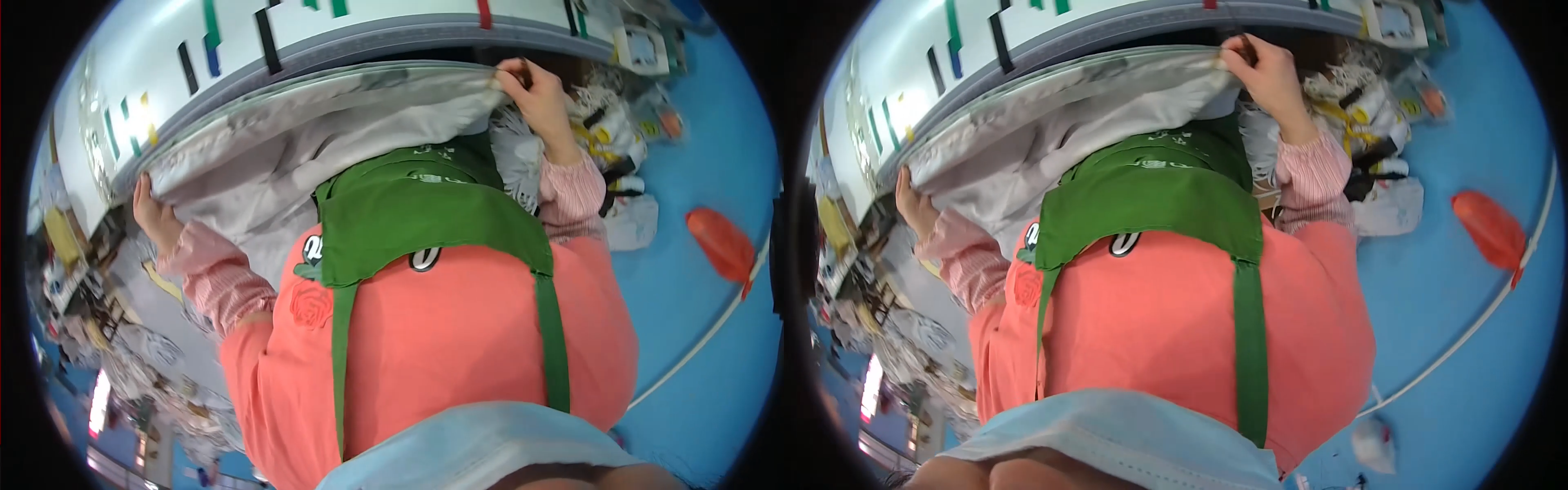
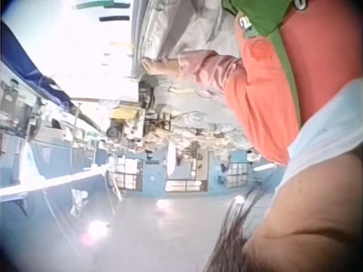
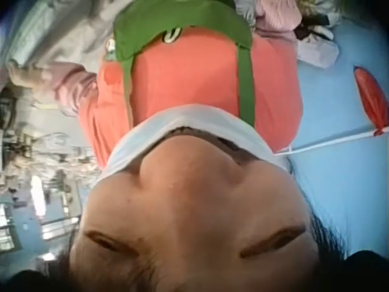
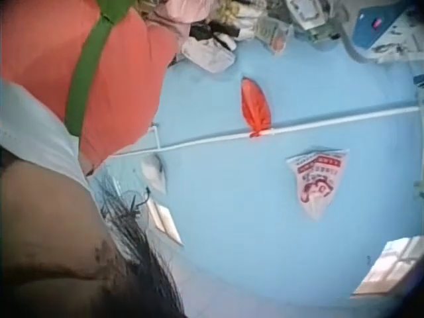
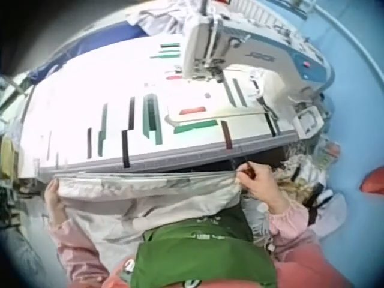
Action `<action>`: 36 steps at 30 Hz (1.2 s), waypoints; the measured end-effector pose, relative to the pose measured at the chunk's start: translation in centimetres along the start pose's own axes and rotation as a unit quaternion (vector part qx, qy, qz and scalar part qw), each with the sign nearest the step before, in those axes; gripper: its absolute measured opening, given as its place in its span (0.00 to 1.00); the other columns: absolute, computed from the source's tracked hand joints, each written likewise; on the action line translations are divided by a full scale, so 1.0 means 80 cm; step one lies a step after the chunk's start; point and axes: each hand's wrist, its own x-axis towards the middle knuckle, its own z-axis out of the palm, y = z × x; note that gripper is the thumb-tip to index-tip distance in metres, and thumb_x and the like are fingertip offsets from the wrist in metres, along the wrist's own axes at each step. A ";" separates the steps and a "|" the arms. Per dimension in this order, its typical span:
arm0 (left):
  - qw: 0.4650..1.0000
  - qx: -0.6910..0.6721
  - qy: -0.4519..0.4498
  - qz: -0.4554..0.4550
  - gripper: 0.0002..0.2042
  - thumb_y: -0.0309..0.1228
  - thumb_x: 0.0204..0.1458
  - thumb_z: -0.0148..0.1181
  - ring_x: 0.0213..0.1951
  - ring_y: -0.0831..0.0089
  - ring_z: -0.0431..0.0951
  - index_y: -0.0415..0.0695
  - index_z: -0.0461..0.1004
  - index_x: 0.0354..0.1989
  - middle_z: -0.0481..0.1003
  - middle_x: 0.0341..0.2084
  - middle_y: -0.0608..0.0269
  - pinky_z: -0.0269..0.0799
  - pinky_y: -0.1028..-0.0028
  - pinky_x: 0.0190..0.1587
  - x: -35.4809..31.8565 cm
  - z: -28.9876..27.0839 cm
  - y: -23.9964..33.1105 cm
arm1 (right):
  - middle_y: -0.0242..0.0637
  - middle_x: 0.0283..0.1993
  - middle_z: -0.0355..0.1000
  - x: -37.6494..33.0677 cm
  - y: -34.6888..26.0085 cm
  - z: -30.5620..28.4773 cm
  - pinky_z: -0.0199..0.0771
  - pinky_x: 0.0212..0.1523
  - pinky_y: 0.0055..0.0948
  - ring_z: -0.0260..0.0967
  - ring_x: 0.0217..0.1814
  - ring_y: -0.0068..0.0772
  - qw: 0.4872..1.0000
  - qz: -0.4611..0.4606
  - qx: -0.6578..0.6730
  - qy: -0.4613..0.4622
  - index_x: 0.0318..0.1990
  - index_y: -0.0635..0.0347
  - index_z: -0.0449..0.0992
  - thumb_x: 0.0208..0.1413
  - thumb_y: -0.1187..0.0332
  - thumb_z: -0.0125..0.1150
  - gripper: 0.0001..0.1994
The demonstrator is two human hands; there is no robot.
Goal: Stuffing pillowcases with filling material and then sewing the opening closed using an industrial sewing machine.
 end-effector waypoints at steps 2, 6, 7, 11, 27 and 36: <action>0.997 -0.054 -0.030 -0.038 0.21 0.19 0.51 0.56 0.49 0.62 0.77 0.30 0.72 0.55 0.75 0.49 0.50 0.73 0.68 0.51 0.028 0.006 -0.013 | 0.24 0.28 0.72 0.009 0.004 0.001 0.66 0.33 0.17 0.64 0.30 0.12 0.999 -0.007 -0.025 0.018 0.40 0.64 0.79 0.58 0.69 0.63 0.08; 0.993 -0.086 -0.004 -0.078 0.18 0.25 0.54 0.66 0.39 0.63 0.81 0.32 0.73 0.52 0.79 0.42 0.51 0.81 0.66 0.39 0.029 0.012 -0.018 | 0.25 0.27 0.74 0.024 0.012 0.000 0.67 0.33 0.17 0.66 0.30 0.12 0.999 -0.017 -0.038 0.010 0.40 0.64 0.79 0.57 0.68 0.64 0.09; 0.993 -0.084 -0.005 -0.077 0.18 0.25 0.54 0.66 0.39 0.63 0.81 0.32 0.73 0.52 0.79 0.42 0.51 0.81 0.66 0.39 0.029 0.013 -0.018 | 0.25 0.27 0.74 0.027 0.017 0.000 0.67 0.33 0.17 0.66 0.30 0.12 0.999 -0.016 -0.036 0.011 0.40 0.64 0.79 0.57 0.68 0.64 0.09; 0.994 -0.076 0.007 -0.083 0.17 0.27 0.55 0.66 0.37 0.65 0.81 0.33 0.74 0.51 0.79 0.40 0.54 0.80 0.69 0.34 0.028 -0.003 -0.014 | 0.26 0.27 0.74 0.042 0.026 0.000 0.68 0.34 0.18 0.66 0.30 0.13 0.997 -0.045 -0.055 -0.010 0.40 0.64 0.79 0.58 0.66 0.63 0.10; 0.994 -0.052 0.041 -0.082 0.14 0.28 0.55 0.66 0.31 0.76 0.79 0.38 0.76 0.49 0.79 0.37 0.63 0.69 0.81 0.22 -0.004 0.028 0.009 | 0.24 0.29 0.74 0.063 0.054 -0.052 0.66 0.32 0.18 0.65 0.30 0.13 0.986 -0.089 -0.081 -0.117 0.44 0.63 0.81 0.58 0.66 0.66 0.12; 0.995 -0.049 0.041 -0.072 0.14 0.27 0.55 0.66 0.33 0.70 0.80 0.39 0.76 0.49 0.79 0.37 0.61 0.75 0.76 0.28 0.007 0.023 -0.002 | 0.25 0.24 0.72 0.044 0.027 -0.002 0.66 0.30 0.18 0.64 0.27 0.13 0.993 -0.042 -0.093 0.060 0.42 0.61 0.82 0.56 0.66 0.65 0.10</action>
